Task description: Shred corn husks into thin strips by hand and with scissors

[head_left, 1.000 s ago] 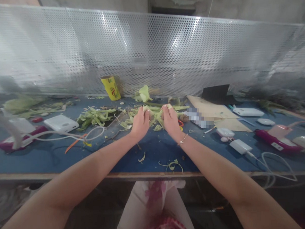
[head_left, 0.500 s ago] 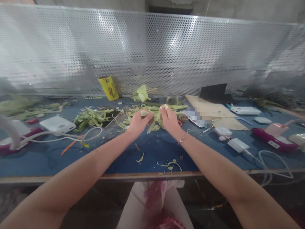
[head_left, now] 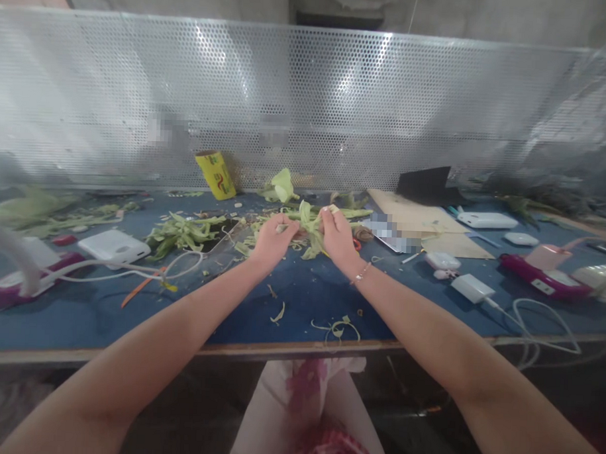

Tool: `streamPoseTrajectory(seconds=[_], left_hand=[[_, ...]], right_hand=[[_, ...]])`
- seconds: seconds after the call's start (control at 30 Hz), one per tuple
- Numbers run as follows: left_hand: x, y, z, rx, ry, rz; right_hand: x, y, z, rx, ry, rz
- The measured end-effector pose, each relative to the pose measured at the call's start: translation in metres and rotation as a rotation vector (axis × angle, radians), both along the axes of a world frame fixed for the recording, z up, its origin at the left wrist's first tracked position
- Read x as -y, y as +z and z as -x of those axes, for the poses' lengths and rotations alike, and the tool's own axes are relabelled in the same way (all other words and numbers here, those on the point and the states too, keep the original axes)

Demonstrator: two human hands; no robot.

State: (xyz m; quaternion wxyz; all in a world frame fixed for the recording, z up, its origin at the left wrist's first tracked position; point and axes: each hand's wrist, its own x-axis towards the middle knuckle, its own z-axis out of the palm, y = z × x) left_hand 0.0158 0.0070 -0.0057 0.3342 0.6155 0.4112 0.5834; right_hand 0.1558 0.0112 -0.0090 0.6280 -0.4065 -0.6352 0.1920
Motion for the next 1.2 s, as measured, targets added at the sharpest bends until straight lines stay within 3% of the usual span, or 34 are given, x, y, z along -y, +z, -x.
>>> streamPoseTrajectory(seconds=[0.83,1.2], left_hand=[[0.005,0.005,0.001,0.216,-0.22,0.199],[0.006,0.008,0.003,0.301,-0.352,0.269]], right_hand=[[0.002,0.002,-0.001,0.076,0.032,0.001],[-0.006,-0.003,-0.002,0.008,0.063,0.063]])
